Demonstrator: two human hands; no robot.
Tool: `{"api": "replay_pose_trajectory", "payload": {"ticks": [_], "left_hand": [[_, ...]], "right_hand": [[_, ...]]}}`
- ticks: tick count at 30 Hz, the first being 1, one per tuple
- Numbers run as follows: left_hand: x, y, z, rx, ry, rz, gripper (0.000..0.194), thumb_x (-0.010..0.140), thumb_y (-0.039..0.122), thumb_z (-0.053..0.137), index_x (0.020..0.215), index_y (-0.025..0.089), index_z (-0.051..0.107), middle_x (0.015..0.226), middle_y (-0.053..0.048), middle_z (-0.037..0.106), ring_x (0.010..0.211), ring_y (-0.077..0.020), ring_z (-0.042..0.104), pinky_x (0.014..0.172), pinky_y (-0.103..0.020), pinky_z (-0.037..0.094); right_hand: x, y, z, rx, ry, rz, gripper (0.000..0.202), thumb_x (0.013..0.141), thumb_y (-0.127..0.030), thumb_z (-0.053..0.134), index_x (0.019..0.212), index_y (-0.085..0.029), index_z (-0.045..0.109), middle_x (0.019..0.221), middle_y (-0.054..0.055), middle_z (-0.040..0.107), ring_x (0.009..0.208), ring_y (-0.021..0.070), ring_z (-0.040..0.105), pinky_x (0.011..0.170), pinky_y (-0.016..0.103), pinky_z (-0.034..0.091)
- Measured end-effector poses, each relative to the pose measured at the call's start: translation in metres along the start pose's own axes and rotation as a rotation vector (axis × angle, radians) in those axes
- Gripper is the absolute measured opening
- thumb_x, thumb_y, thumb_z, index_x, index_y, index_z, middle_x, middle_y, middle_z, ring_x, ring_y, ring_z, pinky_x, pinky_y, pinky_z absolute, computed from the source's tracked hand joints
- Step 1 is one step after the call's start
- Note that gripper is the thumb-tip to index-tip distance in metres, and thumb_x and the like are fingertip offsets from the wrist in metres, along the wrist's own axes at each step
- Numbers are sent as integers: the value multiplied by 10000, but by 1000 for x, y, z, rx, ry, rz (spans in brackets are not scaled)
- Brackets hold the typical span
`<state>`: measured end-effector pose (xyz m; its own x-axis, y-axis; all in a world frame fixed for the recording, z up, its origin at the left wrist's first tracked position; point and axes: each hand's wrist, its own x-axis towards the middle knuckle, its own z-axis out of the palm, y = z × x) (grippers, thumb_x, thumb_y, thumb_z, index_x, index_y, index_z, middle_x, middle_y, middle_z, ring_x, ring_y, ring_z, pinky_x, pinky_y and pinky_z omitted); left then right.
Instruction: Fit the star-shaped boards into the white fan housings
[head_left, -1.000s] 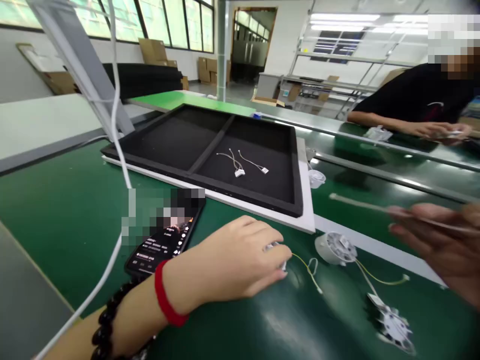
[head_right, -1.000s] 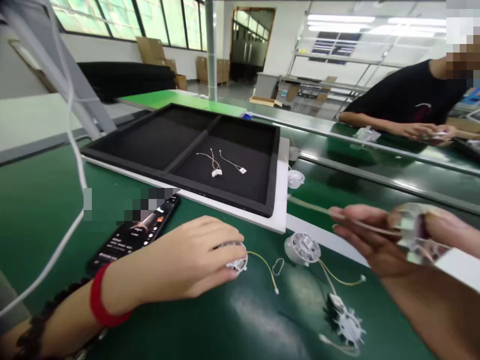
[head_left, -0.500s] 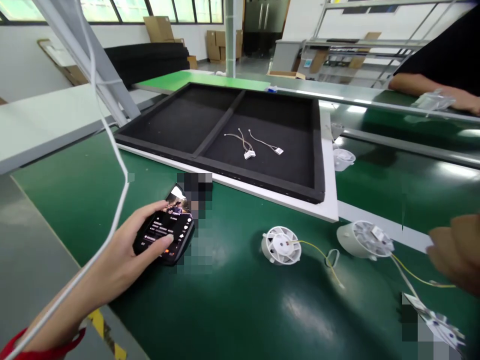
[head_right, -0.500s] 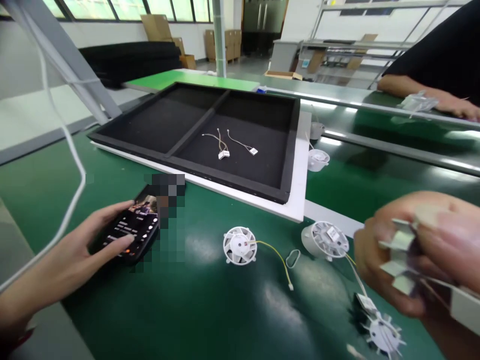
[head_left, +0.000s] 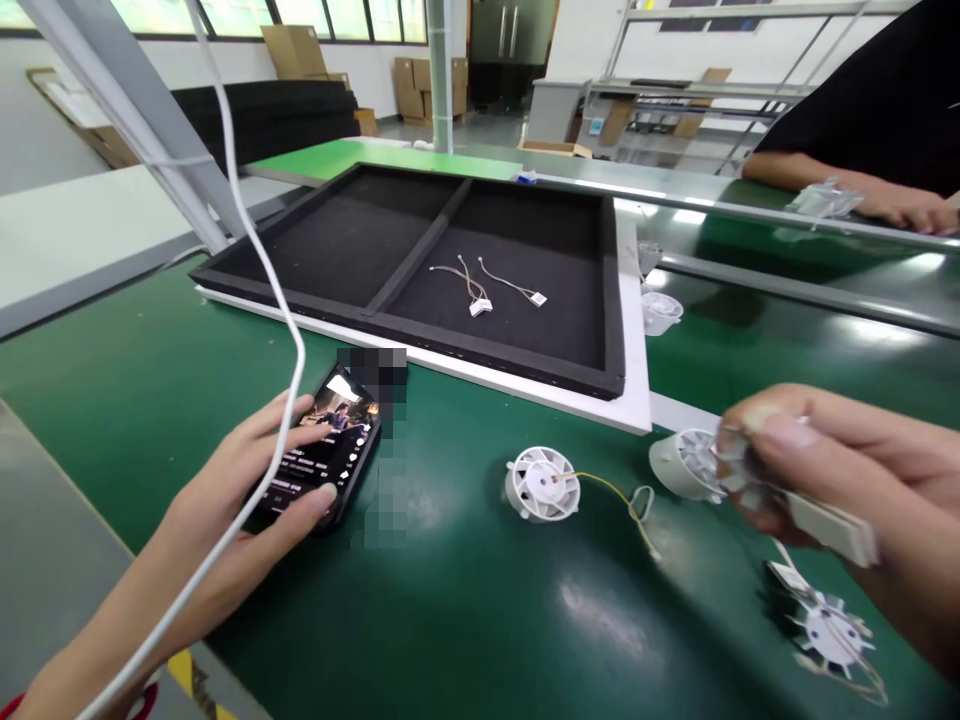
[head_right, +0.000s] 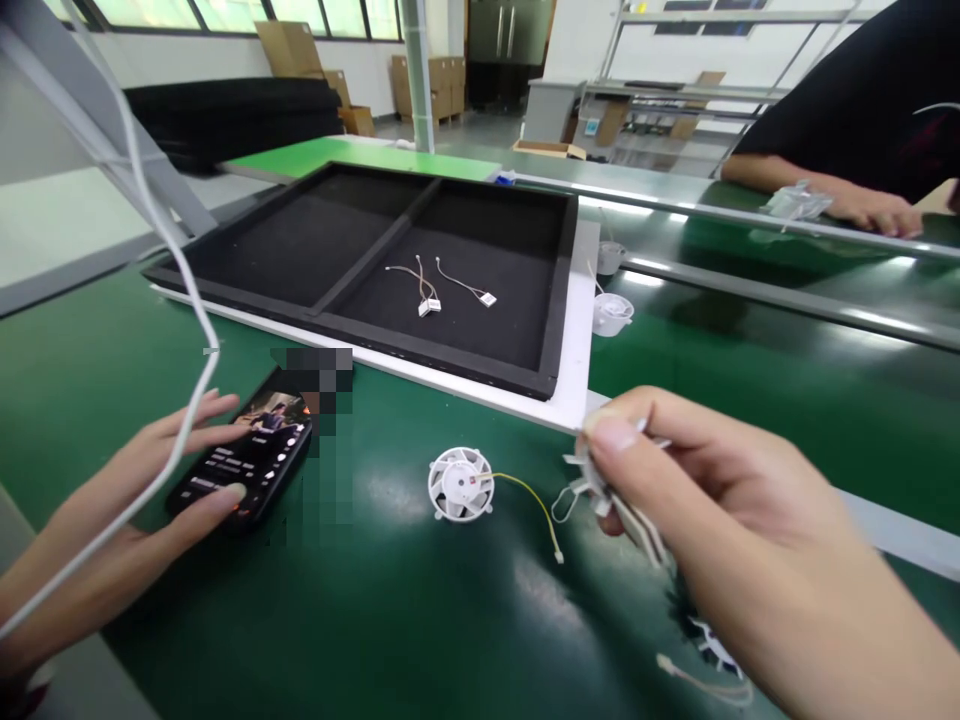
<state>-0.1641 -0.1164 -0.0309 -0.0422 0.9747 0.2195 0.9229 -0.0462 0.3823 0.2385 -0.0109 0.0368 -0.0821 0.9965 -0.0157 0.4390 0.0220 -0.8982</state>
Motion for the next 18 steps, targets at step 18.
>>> {"api": "replay_pose_trajectory", "payload": {"ticks": [18], "left_hand": [[69,144,28,-99,-116,694,480,1131,363,495,1588,248,403,1511,-92,634,1357,-280,655,1143,-430,594]], "right_hand": [[0,-3,25,331,-547,39,138,995,-388,761,1092,-292,779,948,-11,745,907,189,685,810,288,548]]}}
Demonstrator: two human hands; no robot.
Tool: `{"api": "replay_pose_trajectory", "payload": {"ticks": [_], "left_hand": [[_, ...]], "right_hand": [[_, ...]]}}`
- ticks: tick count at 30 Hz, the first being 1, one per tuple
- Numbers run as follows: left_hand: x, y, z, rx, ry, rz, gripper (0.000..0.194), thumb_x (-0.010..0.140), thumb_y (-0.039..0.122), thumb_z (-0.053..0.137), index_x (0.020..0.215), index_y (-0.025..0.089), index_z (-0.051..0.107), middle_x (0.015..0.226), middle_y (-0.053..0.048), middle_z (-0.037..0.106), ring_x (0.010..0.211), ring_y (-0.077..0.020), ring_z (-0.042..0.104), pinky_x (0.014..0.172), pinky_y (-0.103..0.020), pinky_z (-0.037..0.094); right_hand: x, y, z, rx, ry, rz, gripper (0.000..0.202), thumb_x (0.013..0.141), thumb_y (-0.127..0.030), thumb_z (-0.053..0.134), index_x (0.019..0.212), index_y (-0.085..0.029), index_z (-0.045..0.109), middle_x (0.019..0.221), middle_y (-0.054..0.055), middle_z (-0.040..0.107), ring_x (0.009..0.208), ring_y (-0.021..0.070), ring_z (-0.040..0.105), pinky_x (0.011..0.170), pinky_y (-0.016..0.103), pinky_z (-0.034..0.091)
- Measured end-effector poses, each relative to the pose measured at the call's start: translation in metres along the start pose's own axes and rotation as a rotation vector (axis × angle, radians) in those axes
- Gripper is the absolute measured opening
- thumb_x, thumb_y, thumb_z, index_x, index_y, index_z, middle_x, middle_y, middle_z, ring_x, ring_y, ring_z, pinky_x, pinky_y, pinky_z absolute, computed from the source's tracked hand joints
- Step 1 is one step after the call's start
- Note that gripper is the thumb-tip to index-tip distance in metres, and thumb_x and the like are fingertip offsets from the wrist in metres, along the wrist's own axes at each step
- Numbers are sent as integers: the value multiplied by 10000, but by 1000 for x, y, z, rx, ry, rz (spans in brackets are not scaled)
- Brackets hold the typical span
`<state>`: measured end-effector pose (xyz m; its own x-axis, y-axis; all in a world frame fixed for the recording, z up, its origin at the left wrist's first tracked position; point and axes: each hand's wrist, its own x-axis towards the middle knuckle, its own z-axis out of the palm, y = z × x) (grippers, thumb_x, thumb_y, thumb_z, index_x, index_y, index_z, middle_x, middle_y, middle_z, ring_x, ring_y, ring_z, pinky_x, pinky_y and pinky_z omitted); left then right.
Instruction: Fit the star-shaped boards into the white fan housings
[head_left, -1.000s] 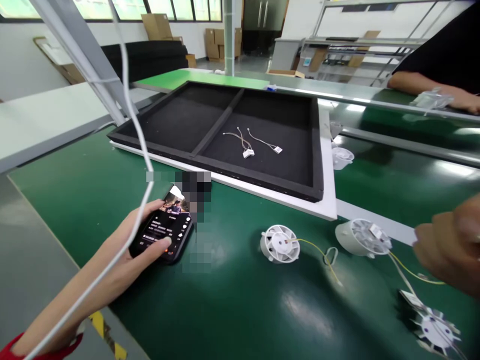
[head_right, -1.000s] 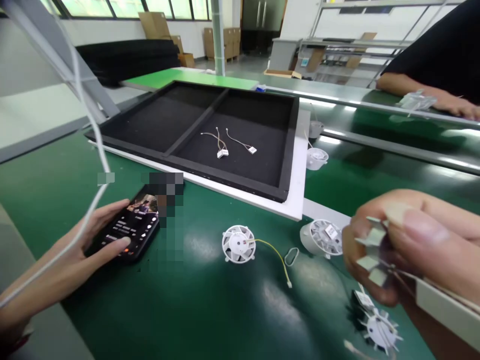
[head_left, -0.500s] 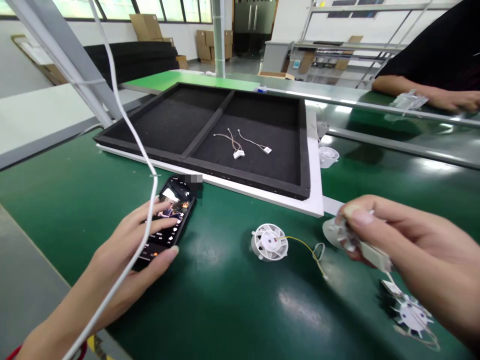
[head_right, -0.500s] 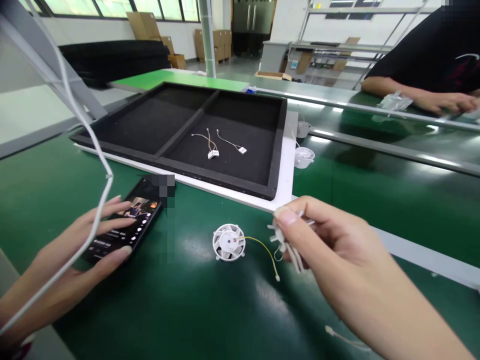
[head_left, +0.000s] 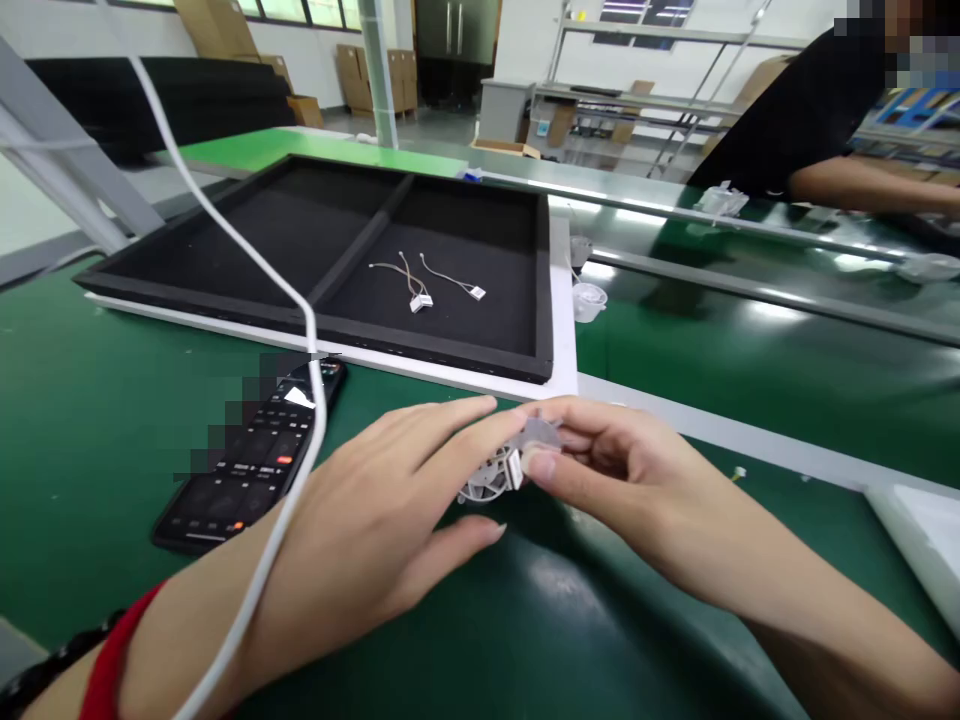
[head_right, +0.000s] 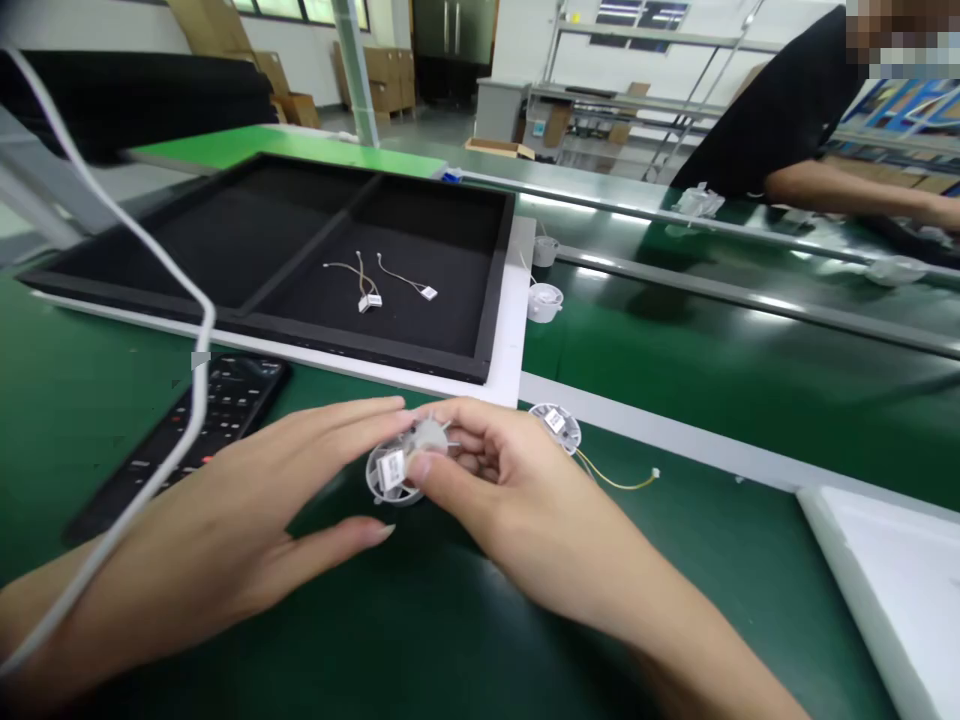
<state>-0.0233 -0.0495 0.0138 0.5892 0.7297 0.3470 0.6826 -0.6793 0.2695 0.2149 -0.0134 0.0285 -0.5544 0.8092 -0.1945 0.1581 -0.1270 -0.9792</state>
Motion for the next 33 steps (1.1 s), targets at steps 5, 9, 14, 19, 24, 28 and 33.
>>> {"api": "replay_pose_trajectory", "payload": {"ticks": [5,9,14,19,24,28,33], "left_hand": [[9,-9,11,-191,48,-14,427,1107,330,575,1522,294,484,1425,-53,690,1273,-265,692,1106,-416,599],[4,-14,11,-203,71,-28,309,1142,343,534,1445,289,548,1326,-10,731,1182,-214,713,1040,-350,586],[2,-14,6,-159,82,-43,195,1146,309,516,1321,261,589,1249,1,746,1131,-195,717,1023,-336,554],[-1,-14,6,-176,78,-40,191,1149,275,508,1331,255,562,1262,7,737,1139,-179,707,1001,-313,536],[-1,-14,9,-169,68,-33,215,1156,275,494,1362,233,540,1283,8,721,1161,-165,690,1003,-299,511],[-8,-10,4,-64,38,-20,257,1178,308,428,1411,231,505,1284,-8,717,1143,-201,692,970,-353,516],[-39,-6,-2,63,23,-100,159,1164,245,427,1095,241,570,1069,41,742,985,-185,727,1177,-397,374]], "right_hand": [[6,1,7,72,-6,36,136,940,-375,834,1045,-302,788,863,-41,739,854,180,686,770,288,523],[10,3,12,74,-16,53,133,958,-372,808,1060,-299,764,912,-38,778,847,176,692,710,281,483],[8,5,5,19,22,40,206,957,-443,806,1080,-289,742,872,-30,750,869,179,709,700,257,498],[7,3,4,-2,30,0,168,980,-411,783,1032,-261,727,831,-32,737,784,134,683,684,215,516],[7,2,6,-52,59,7,251,964,-460,788,1082,-244,738,816,-7,728,765,161,688,654,239,521],[5,0,5,-86,94,11,231,997,-455,743,1070,-236,737,857,7,752,743,140,651,650,223,508],[4,-2,4,-141,178,-19,226,949,-462,798,998,-246,752,644,-54,584,545,91,398,468,195,316]]}}
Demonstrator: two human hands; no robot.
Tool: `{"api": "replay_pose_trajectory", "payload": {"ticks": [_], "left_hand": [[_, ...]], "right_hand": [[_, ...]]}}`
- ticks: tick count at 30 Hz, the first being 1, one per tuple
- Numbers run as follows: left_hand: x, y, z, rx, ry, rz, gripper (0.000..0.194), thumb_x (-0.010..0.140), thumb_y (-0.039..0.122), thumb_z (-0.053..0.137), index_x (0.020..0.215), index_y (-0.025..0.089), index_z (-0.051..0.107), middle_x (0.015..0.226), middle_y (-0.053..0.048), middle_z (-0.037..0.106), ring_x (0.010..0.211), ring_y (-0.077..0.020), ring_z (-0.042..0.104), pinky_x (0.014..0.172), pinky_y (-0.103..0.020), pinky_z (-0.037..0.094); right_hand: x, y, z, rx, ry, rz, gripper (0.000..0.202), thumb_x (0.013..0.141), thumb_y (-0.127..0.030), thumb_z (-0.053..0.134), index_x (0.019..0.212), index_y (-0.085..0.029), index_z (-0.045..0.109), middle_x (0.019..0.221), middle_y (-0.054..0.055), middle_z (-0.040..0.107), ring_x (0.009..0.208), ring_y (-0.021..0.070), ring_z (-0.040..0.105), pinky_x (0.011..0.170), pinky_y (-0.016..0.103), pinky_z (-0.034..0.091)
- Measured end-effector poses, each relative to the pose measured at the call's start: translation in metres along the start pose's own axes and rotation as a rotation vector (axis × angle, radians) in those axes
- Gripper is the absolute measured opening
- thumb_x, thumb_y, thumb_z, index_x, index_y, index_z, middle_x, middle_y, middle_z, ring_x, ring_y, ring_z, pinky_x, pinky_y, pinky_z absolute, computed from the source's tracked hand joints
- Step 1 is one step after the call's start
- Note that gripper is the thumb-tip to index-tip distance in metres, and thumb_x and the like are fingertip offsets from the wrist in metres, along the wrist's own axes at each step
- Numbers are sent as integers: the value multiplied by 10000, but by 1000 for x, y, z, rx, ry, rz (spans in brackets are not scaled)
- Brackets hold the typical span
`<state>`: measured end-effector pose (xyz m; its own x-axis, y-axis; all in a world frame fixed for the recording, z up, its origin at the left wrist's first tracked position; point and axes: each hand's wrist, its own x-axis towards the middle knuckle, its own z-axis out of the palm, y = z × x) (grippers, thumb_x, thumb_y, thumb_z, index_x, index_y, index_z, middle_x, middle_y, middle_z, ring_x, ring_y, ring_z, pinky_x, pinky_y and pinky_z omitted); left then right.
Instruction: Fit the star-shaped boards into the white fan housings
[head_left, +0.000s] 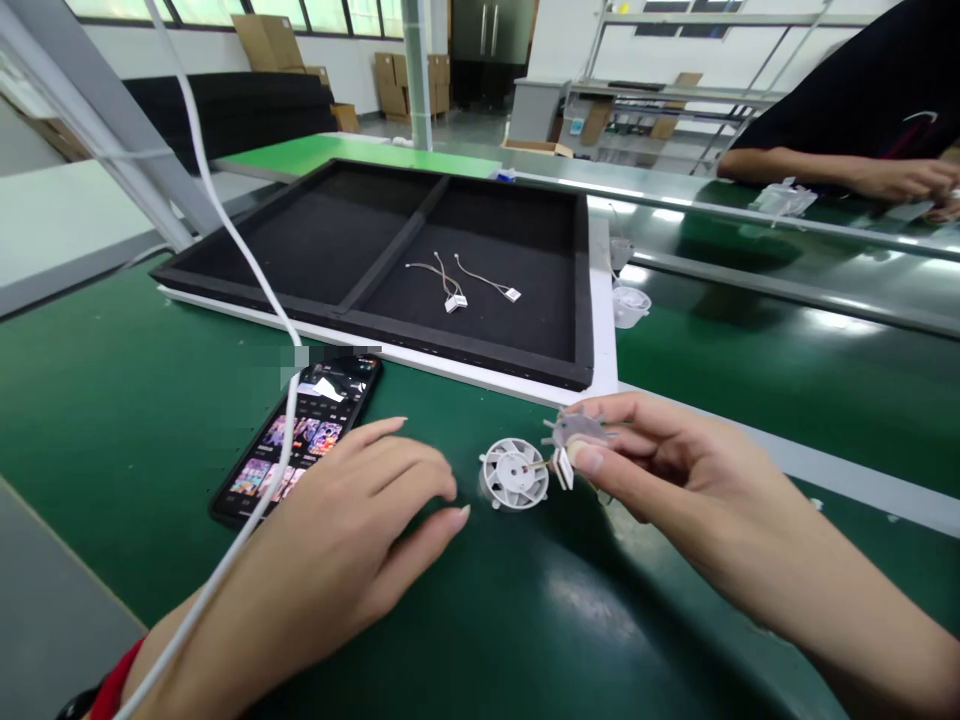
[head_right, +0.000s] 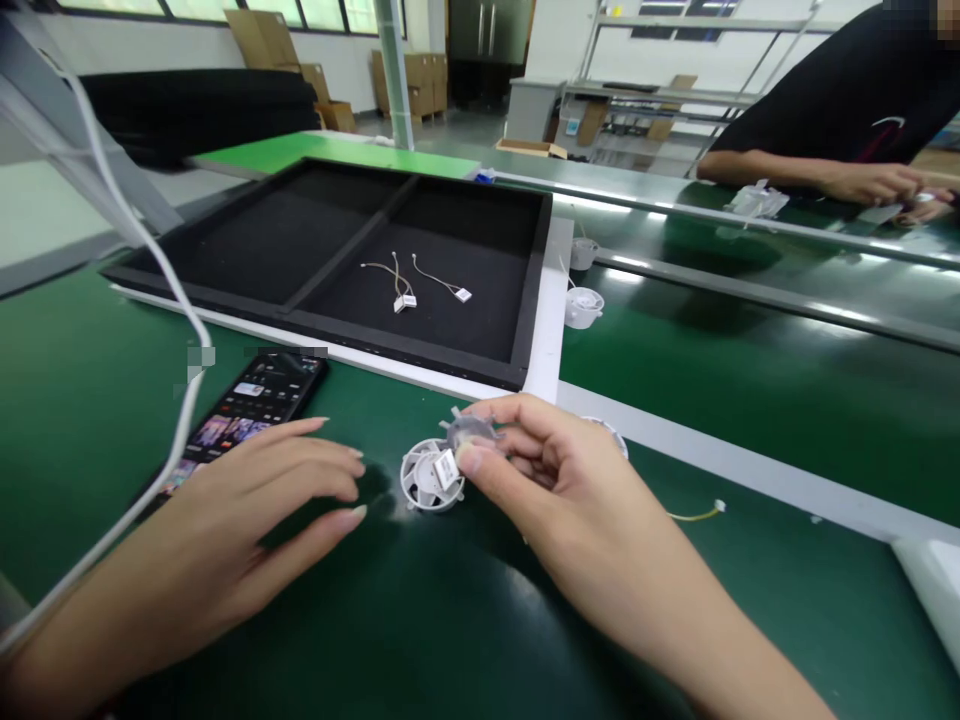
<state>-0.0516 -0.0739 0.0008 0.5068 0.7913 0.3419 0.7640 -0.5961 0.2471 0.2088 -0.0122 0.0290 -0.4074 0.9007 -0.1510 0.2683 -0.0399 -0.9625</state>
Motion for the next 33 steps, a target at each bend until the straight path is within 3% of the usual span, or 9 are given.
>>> {"api": "replay_pose_trajectory", "payload": {"ticks": [3,7,10,15,18,22,26,29,33], "left_hand": [[-21,-1,0,-21,22,-87,182,1137,225,470,991,248,576,933,86,714,855,-139,717,1258,-352,273],[-37,-2,-1,-72,1,-160,207,1118,253,490,936,245,589,809,120,679,678,-98,683,1321,-320,228],[-44,-6,-3,-86,-22,-250,237,1121,315,482,923,249,594,803,113,683,672,-112,681,1375,-392,130],[-52,-23,-8,-104,-185,-337,298,1113,389,513,868,241,596,733,106,631,647,-121,655,1386,-553,-13],[-52,-29,-9,-102,-237,-391,395,1131,436,444,816,231,565,686,98,577,620,-123,621,1378,-619,32],[-49,-28,-8,-105,-229,-409,434,1137,449,418,785,225,539,660,102,528,582,-107,579,1381,-583,157],[-47,-27,-6,-114,-225,-408,435,1134,446,415,777,224,527,628,109,501,536,-98,538,1344,-534,311],[-46,-27,-8,-107,-219,-406,424,1129,435,433,776,226,539,643,101,538,537,-107,554,1282,-518,420],[-42,-10,-9,-114,-122,-310,307,1114,344,495,835,234,563,733,96,606,635,-112,637,1350,-512,304]], "right_hand": [[1,0,0,-20,36,-12,261,944,-499,793,997,-246,757,611,-55,536,530,93,360,445,195,277],[1,2,0,-22,33,-10,273,943,-523,784,990,-254,767,642,-32,595,532,96,417,455,182,340],[1,5,0,-33,46,-12,278,932,-534,791,988,-262,778,667,-18,635,538,98,449,465,179,379],[2,6,1,-50,44,-3,301,916,-561,797,998,-271,793,660,-6,654,547,113,491,457,175,399],[3,6,2,-48,68,-10,306,903,-563,809,1002,-273,796,735,13,709,612,139,588,508,190,484],[2,5,2,-44,59,-7,296,914,-554,805,1001,-271,794,759,15,727,646,140,642,544,179,521],[1,3,1,-25,50,-12,317,915,-573,802,974,-262,785,715,1,694,598,110,589,520,154,493],[0,3,1,-30,60,-24,315,911,-563,811,965,-254,782,646,-25,626,517,79,458,434,136,376],[2,4,3,-13,50,4,310,928,-560,797,1007,-260,780,682,-15,665,564,100,534,481,154,440]]}}
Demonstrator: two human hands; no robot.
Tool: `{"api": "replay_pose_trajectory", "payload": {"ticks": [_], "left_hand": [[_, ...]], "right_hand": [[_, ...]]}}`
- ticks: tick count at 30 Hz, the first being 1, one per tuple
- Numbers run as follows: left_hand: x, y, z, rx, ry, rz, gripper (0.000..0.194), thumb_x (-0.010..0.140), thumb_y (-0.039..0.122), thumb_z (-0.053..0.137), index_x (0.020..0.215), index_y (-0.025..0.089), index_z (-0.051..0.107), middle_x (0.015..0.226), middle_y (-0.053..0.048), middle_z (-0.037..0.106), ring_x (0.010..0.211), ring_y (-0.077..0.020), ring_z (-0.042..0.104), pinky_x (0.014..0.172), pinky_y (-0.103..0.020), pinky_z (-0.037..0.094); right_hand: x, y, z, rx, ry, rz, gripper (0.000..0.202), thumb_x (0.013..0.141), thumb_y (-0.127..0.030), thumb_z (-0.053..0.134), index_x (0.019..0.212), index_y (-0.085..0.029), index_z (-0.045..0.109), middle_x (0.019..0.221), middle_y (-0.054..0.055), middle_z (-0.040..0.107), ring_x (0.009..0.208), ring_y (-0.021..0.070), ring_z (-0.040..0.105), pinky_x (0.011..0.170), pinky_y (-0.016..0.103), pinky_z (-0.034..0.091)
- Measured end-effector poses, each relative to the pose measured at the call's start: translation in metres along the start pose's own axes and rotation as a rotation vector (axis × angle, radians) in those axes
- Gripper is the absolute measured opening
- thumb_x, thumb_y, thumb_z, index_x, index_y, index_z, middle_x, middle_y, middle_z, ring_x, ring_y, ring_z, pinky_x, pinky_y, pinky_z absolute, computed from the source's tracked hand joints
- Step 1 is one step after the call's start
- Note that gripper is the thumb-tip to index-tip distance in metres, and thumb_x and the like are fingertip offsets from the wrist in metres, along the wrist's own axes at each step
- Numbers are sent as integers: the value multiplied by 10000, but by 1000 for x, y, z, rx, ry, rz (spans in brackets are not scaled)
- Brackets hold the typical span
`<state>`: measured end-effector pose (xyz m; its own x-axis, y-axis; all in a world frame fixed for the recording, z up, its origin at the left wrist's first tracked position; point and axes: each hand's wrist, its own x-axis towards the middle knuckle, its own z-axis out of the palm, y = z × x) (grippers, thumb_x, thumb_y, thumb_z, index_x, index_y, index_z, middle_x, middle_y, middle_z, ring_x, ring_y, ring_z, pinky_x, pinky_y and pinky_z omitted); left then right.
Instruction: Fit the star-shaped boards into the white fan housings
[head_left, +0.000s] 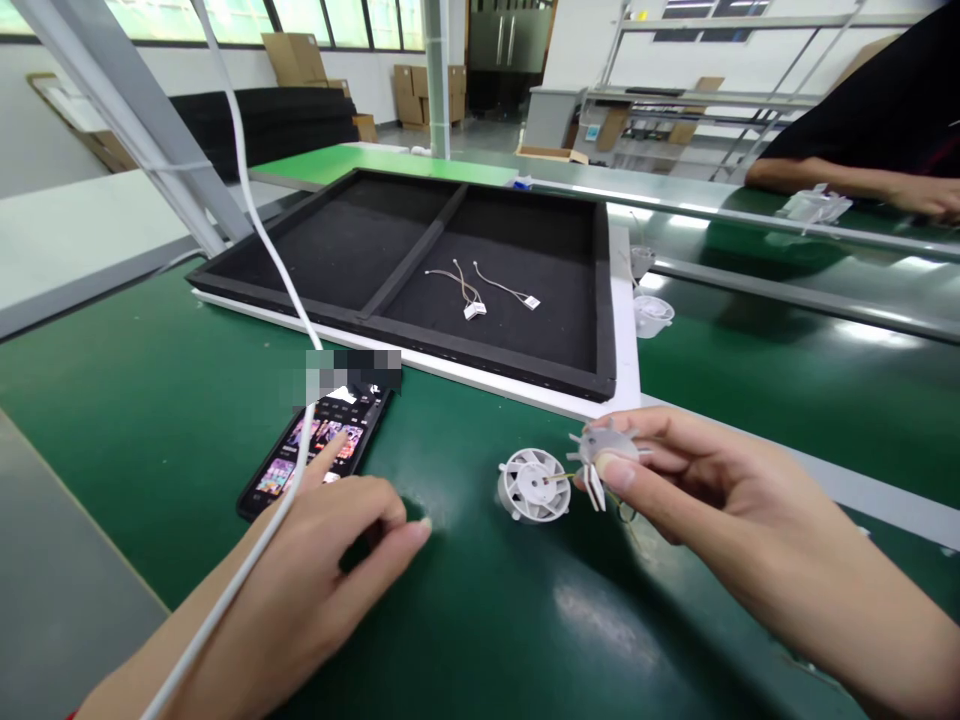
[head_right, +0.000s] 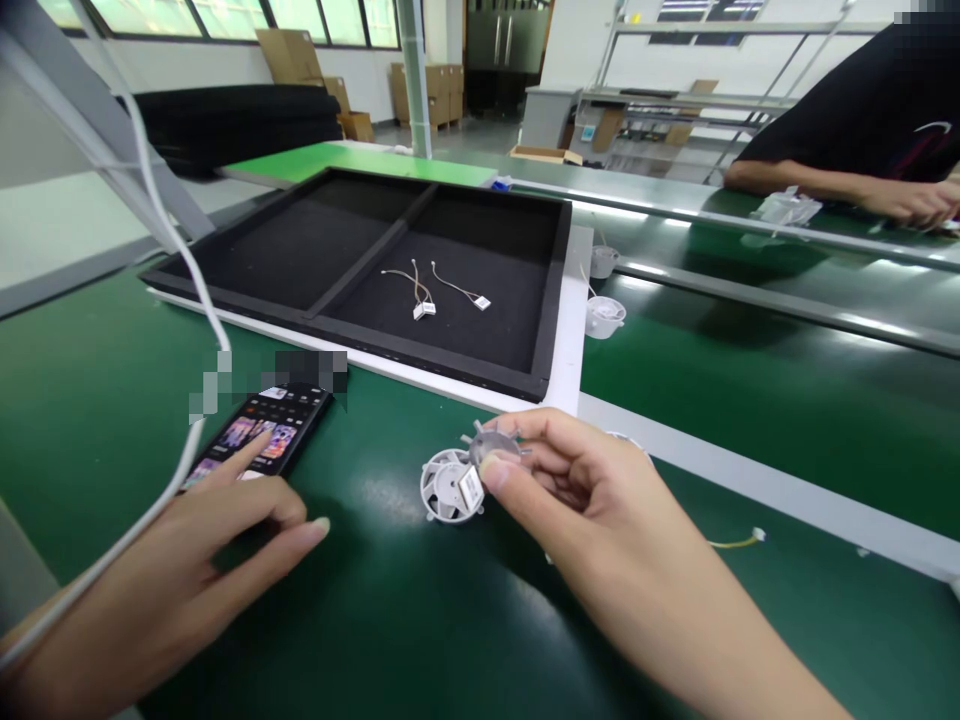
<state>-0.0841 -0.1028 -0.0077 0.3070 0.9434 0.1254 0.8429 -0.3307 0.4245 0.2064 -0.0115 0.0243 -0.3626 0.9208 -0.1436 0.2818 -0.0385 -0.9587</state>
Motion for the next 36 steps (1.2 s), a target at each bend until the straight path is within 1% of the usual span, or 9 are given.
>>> {"api": "replay_pose_trajectory", "payload": {"ticks": [4,8,10,12,16,18,25,31,36], "left_hand": [[3,35,6,-147,41,213,326,1156,285,408,869,238,555,770,98,602,688,-81,643,1390,-403,178],[23,60,2,-109,-111,419,365,1165,298,415,853,236,595,793,41,664,755,-141,676,1181,-316,513],[38,64,-2,-54,-37,394,237,1115,288,529,903,232,620,872,-3,690,808,-202,692,937,-342,633],[55,61,-3,-30,75,346,45,1045,260,643,1033,222,622,1002,-34,691,891,-246,700,802,-371,640],[82,44,6,-108,117,352,593,981,265,777,1480,218,459,1480,-126,561,1365,-304,594,1113,-407,578],[88,36,14,-211,109,377,658,1016,294,759,1560,230,394,1603,-130,473,1492,-275,498,1232,-366,487],[89,32,23,-427,92,405,329,1098,207,599,1426,234,581,1384,-55,718,1252,-216,698,1100,-333,567],[89,30,20,-406,104,303,293,1088,277,615,1375,281,674,1262,-15,778,1087,-221,753,1006,-332,589],[85,27,20,-431,113,293,320,1041,293,721,1360,274,695,1215,11,781,1049,-182,742,986,-269,581]], "right_hand": [[1,-1,2,-2,-1,-4,306,914,-548,811,978,-250,774,700,-14,674,579,106,553,487,166,440],[0,-5,1,0,5,-4,288,891,-507,841,954,-236,769,627,-41,597,528,99,493,462,180,408],[0,-7,0,20,7,0,288,883,-494,852,965,-230,774,669,-22,636,609,135,591,538,207,489],[1,-6,-3,40,-1,-4,281,897,-484,839,998,-227,785,754,8,698,721,177,661,623,243,536],[2,-3,-6,64,-66,-6,220,964,-401,785,1122,-248,805,872,13,744,745,155,625,619,233,475],[2,-2,-5,74,-104,-13,177,987,-359,770,1131,-266,812,810,-19,700,688,122,567,590,214,431],[-2,-7,2,107,-169,-18,109,984,-262,764,1085,-260,804,678,-69,620,570,84,450,502,205,337],[-5,-7,4,-37,-88,-36,226,998,-325,707,1202,-230,730,813,-22,765,674,137,637,579,239,473],[-5,-5,6,-183,-42,-131,215,1006,-291,636,1200,-233,711,826,-12,775,701,163,672,605,273,506]]}}
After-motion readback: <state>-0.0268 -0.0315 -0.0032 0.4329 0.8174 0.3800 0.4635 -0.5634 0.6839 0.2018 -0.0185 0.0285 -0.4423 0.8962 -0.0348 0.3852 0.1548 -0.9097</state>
